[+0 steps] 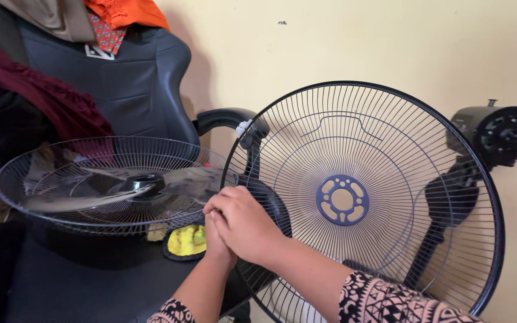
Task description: The person disassembles a standing fan by removing the front grille, the central cap, the fan blades, and the rear grille. They use a screwdriver to loosen a screw on the front grille and a brush to dust the rear grille.
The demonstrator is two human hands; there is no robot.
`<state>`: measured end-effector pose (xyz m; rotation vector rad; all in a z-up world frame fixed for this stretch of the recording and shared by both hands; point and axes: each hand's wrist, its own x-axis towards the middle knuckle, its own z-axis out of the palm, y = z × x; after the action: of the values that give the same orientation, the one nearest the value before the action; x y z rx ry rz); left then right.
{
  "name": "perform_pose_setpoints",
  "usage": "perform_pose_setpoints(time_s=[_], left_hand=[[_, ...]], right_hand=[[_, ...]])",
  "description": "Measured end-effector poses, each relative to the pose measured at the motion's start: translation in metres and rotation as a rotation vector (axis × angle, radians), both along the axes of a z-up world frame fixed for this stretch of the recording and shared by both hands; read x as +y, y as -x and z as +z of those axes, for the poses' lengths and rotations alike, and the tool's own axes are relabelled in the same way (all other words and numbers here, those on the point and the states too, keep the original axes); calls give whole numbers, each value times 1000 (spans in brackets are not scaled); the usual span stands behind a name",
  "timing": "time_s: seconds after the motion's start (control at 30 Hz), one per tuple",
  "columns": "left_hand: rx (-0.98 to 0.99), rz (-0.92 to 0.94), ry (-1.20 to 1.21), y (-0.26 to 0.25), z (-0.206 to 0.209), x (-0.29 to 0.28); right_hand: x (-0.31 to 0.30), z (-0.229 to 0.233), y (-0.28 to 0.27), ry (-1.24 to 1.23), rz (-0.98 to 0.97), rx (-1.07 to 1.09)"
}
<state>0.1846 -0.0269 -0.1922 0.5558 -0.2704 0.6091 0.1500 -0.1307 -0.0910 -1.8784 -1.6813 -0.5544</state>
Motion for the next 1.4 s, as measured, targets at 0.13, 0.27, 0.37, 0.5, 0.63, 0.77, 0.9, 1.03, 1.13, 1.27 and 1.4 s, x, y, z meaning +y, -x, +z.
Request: perform_pose_setpoints(time_s=[0.13,0.27,0.37,0.5,0.63,0.77,0.9,1.03,1.13,1.27,1.4], left_hand=[[-3,108,-52,-22,-15,13],[178,198,-63,-50,-32,27],[-29,266,-99,-55,-46,32],[246,222,-77,-54,-43,35],[322,282,-56,-47,-38,33],[328,244,-18,-44,-30,35],[265,177,43,-26,-23,27],[13,-27,262,11,-8,12],[323,237,-75,38,24,20],[473,406,-191,64,67,34],[510,484,-185,87,97,68]], right_hand=[[44,-27,1,95,-34,-293],[61,-24,6,263,-48,-301],[67,-3,14,544,-94,-123],[69,3,37,783,-155,-194],[83,-2,47,911,-96,-421],[100,-10,49,923,-250,-219],[97,2,52,853,-58,-177],[68,25,61,638,-153,-81],[38,74,40,242,-12,120],[-37,128,-10,-301,-437,439],[-128,166,-67,-455,-876,-529]])
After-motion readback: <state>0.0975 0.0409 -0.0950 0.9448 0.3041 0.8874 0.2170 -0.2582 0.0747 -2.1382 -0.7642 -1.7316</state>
